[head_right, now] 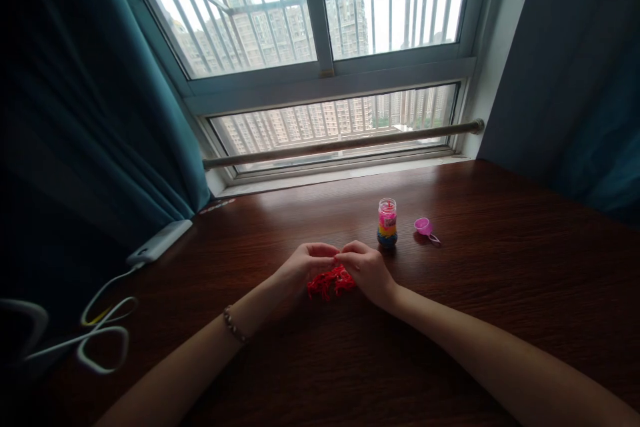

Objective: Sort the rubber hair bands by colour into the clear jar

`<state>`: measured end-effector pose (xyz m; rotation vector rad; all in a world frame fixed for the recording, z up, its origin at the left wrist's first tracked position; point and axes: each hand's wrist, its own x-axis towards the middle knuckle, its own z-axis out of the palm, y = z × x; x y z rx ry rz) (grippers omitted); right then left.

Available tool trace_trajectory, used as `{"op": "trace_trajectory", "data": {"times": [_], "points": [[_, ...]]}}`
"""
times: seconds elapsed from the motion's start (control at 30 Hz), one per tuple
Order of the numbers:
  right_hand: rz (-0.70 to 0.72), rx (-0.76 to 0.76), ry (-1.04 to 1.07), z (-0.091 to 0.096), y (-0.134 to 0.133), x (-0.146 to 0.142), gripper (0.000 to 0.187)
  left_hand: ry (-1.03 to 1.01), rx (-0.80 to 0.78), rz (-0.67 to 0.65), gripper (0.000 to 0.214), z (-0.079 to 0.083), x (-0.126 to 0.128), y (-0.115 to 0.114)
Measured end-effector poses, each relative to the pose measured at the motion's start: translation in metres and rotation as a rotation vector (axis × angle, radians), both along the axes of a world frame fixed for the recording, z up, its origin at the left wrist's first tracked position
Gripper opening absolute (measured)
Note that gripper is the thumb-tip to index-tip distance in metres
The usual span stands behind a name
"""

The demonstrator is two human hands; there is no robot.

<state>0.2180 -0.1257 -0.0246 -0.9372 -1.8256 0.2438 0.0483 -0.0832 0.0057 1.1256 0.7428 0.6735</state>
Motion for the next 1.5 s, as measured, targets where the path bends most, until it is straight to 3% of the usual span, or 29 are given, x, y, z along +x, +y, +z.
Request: {"op": "trace_trajectory", "data": {"times": [0.07,0.17,0.3,0.4,0.5,0.63,1.1,1.27,1.37,1.5], "points": [[0.009,0.051,-0.092,0.01,0.002,0.001,0.02,-0.018,0.005,0.012,0.04,0.002,0.0,0.0],[-0.002,0.095,-0.219,0.051,0.008,0.015,0.019,-0.013,0.033,0.024,0.039,0.004,0.001,0.0],[-0.233,0.005,-0.214,0.122,0.017,0.061,0.01,0.02,0.046,0.056,0.035,0.004,0.001,0.003],[-0.428,-0.044,-0.26,0.146,0.025,0.095,0.004,0.031,0.054,0.073,0.032,0.003,0.0,0.006],[-0.482,-0.096,-0.341,0.141,0.033,0.111,0.004,0.042,0.072,0.083,0.029,0.003,-0.001,0.008],[-0.44,-0.161,-0.38,0.131,0.038,0.108,0.007,0.055,0.075,0.107,0.027,0.001,-0.001,0.01],[-0.357,-0.256,-0.369,0.133,0.038,0.111,0.016,0.068,0.094,0.12,0.027,-0.002,-0.002,0.012],[-0.263,-0.385,-0.354,0.121,0.044,0.115,0.037,0.061,0.115,0.114,0.026,-0.003,-0.003,0.011],[-0.25,-0.428,-0.368,0.113,0.048,0.11,0.044,0.073,0.158,0.108,0.026,-0.002,-0.003,0.011],[-0.277,-0.339,-0.263,0.11,0.046,0.092,0.047,0.144,0.314,0.126,0.029,0.001,-0.001,0.01]]}}
